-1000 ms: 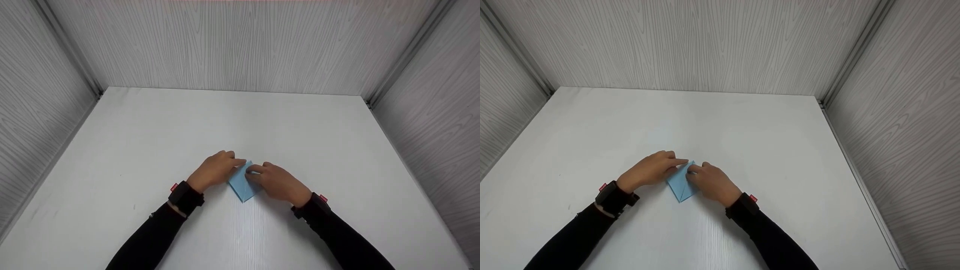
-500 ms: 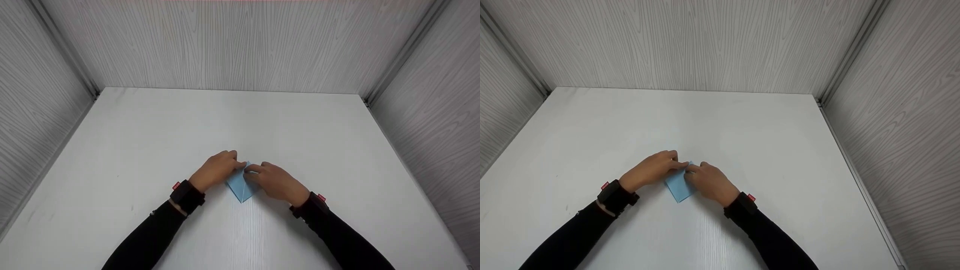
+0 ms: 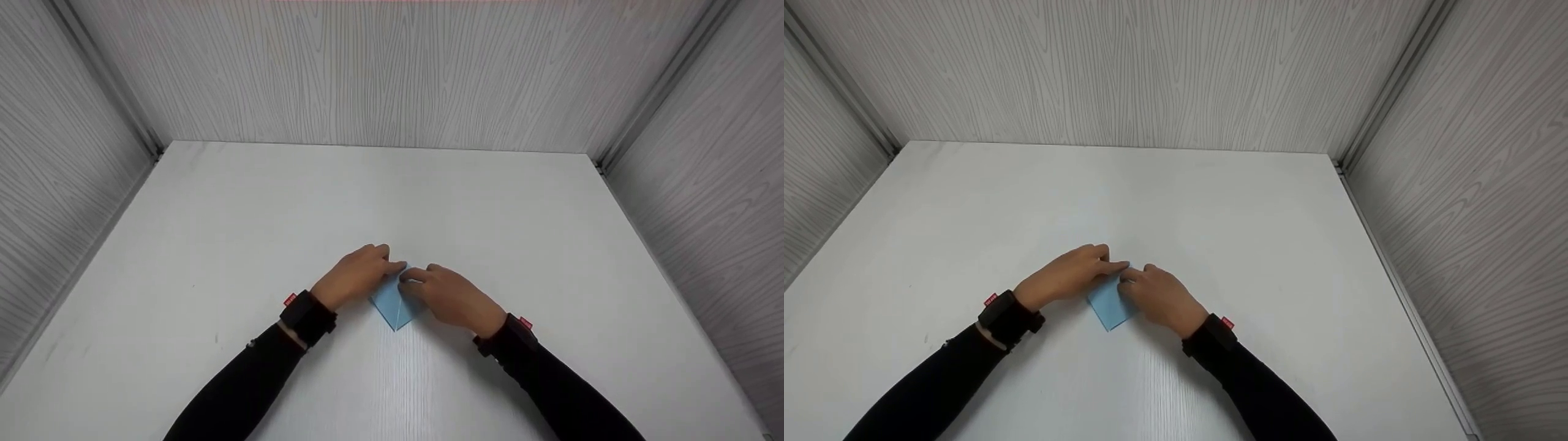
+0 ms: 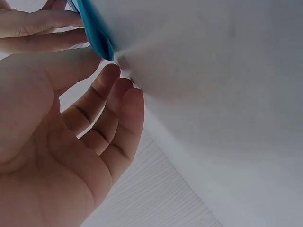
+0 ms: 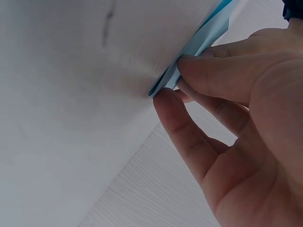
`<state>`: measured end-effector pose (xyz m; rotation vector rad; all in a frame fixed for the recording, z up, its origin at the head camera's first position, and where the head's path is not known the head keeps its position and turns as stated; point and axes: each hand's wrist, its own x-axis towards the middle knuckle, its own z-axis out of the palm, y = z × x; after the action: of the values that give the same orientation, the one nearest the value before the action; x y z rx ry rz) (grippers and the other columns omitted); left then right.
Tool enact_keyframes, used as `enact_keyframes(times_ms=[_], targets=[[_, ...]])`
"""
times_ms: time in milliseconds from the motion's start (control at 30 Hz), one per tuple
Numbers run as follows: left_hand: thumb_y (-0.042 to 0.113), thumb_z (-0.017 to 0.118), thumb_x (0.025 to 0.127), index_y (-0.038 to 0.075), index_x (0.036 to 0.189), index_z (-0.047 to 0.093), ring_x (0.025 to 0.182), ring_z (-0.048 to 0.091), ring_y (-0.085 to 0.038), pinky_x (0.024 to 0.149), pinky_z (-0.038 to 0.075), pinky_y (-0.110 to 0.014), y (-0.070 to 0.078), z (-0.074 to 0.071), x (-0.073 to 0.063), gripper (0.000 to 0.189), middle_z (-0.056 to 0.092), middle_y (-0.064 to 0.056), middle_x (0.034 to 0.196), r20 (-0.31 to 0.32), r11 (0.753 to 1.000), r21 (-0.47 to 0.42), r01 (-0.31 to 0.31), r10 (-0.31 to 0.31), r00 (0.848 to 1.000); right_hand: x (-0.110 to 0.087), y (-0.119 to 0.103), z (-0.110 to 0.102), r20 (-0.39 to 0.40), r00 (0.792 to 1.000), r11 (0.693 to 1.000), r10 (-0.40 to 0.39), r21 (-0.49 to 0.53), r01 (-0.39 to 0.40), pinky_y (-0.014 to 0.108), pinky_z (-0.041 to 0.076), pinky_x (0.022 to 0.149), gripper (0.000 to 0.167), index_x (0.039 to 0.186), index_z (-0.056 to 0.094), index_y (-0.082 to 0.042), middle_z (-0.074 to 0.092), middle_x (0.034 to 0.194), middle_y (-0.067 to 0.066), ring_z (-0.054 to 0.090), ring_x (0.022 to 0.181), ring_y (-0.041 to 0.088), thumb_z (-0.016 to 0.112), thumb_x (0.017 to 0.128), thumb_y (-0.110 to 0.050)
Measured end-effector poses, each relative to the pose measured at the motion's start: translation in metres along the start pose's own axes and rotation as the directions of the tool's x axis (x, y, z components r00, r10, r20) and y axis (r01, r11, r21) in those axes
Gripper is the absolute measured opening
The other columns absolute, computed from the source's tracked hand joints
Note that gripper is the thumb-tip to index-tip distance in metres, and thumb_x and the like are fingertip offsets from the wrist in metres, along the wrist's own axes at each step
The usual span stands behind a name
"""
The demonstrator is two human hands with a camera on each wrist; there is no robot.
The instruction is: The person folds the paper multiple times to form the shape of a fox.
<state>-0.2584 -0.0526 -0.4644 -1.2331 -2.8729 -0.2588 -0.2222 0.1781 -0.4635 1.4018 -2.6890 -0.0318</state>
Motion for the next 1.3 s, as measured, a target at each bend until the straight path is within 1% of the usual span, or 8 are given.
enact_keyframes(times_ms=[200, 367, 467, 633, 800, 900, 1133, 1300], targets=[[-0.008, 0.066, 0.099, 0.019, 0.145, 0.068, 0.089, 0.053, -0.026, 0.078, 0.049, -0.032, 0.001, -0.001, 0.001, 0.053, 0.061, -0.013, 0.105, 0.032, 1.0, 0.0, 0.021, -0.021, 0.999, 0.001, -0.001, 0.0, 0.014, 1.0, 1.0, 0.018, -0.008, -0.018, 0.033, 0.059, 0.086, 0.049, 0.132, 0.073, -0.007, 0.071, 0.129, 0.008, 0.068, 0.093, 0.028, 0.076, 0.087, 0.011], [-0.007, 0.063, 0.101, 0.022, 0.147, 0.065, 0.09, 0.051, -0.026, 0.078, 0.049, -0.033, 0.001, 0.0, 0.001, 0.054, 0.058, -0.012, 0.104, 0.063, 0.998, -0.025, 0.059, -0.057, 0.996, 0.001, -0.001, 0.001, 0.033, 0.999, 0.999, 0.028, -0.015, -0.028, 0.033, 0.06, 0.087, 0.05, 0.134, 0.072, -0.007, 0.07, 0.131, 0.008, 0.069, 0.094, 0.028, 0.076, 0.087, 0.01], [-0.007, 0.063, 0.101, 0.024, 0.148, 0.065, 0.09, 0.051, -0.026, 0.078, 0.049, -0.033, 0.0, 0.0, 0.001, 0.055, 0.056, -0.012, 0.101, 0.064, 0.997, -0.03, 0.074, -0.072, 0.995, 0.002, -0.001, 0.0, 0.04, 0.999, 0.999, 0.019, -0.033, -0.018, 0.031, 0.059, 0.085, 0.05, 0.134, 0.072, -0.007, 0.069, 0.135, 0.007, 0.068, 0.093, 0.026, 0.078, 0.088, 0.008], [-0.006, 0.063, 0.102, 0.024, 0.148, 0.064, 0.088, 0.049, -0.026, 0.077, 0.048, -0.032, 0.0, 0.0, 0.001, 0.055, 0.055, -0.013, 0.099, 0.067, 0.997, -0.03, 0.076, -0.073, 0.995, 0.002, -0.002, -0.001, 0.045, 0.999, 0.999, 0.01, -0.053, -0.008, 0.029, 0.057, 0.081, 0.049, 0.136, 0.072, -0.007, 0.071, 0.136, 0.005, 0.065, 0.089, 0.024, 0.079, 0.088, 0.006], [-0.005, 0.064, 0.102, 0.023, 0.149, 0.063, 0.087, 0.048, -0.026, 0.075, 0.046, -0.032, -0.001, 0.0, 0.0, 0.055, 0.054, -0.013, 0.097, 0.073, 0.996, -0.04, 0.078, -0.075, 0.994, 0.003, -0.003, -0.001, 0.049, 0.998, 0.999, 0.025, -0.025, -0.024, 0.03, 0.058, 0.084, 0.049, 0.136, 0.072, -0.007, 0.072, 0.134, 0.005, 0.067, 0.093, 0.024, 0.079, 0.089, 0.007], [-0.006, 0.064, 0.101, 0.023, 0.149, 0.063, 0.087, 0.047, -0.025, 0.075, 0.046, -0.032, -0.001, 0.0, -0.001, 0.056, 0.053, -0.012, 0.096, 0.07, 0.997, -0.029, 0.077, -0.075, 0.995, 0.003, -0.002, -0.001, 0.048, 0.998, 1.0, 0.029, -0.01, -0.029, 0.03, 0.058, 0.085, 0.049, 0.136, 0.072, -0.007, 0.072, 0.134, 0.005, 0.068, 0.095, 0.023, 0.078, 0.089, 0.007], [-0.006, 0.065, 0.101, 0.024, 0.148, 0.065, 0.086, 0.048, -0.026, 0.073, 0.047, -0.032, -0.003, -0.002, -0.01, 0.055, 0.053, -0.012, 0.098, 0.051, 0.998, 0.019, 0.056, -0.057, 0.997, 0.002, -0.002, -0.001, 0.008, 1.0, 1.0, 0.01, 0.001, -0.01, 0.029, 0.057, 0.087, 0.048, 0.134, 0.072, -0.005, 0.073, 0.132, 0.005, 0.071, 0.103, 0.021, 0.076, 0.088, 0.011], [-0.005, 0.065, 0.101, 0.023, 0.146, 0.067, 0.085, 0.047, -0.025, 0.071, 0.045, -0.031, -0.003, -0.004, -0.017, 0.053, 0.055, -0.012, 0.1, 0.058, 0.998, 0.033, 0.058, -0.06, 0.997, 0.002, -0.003, -0.001, -0.012, 1.0, 1.0, 0.014, 0.013, -0.013, 0.031, 0.059, 0.09, 0.048, 0.133, 0.072, -0.003, 0.074, 0.13, 0.007, 0.072, 0.104, 0.023, 0.077, 0.087, 0.011]])
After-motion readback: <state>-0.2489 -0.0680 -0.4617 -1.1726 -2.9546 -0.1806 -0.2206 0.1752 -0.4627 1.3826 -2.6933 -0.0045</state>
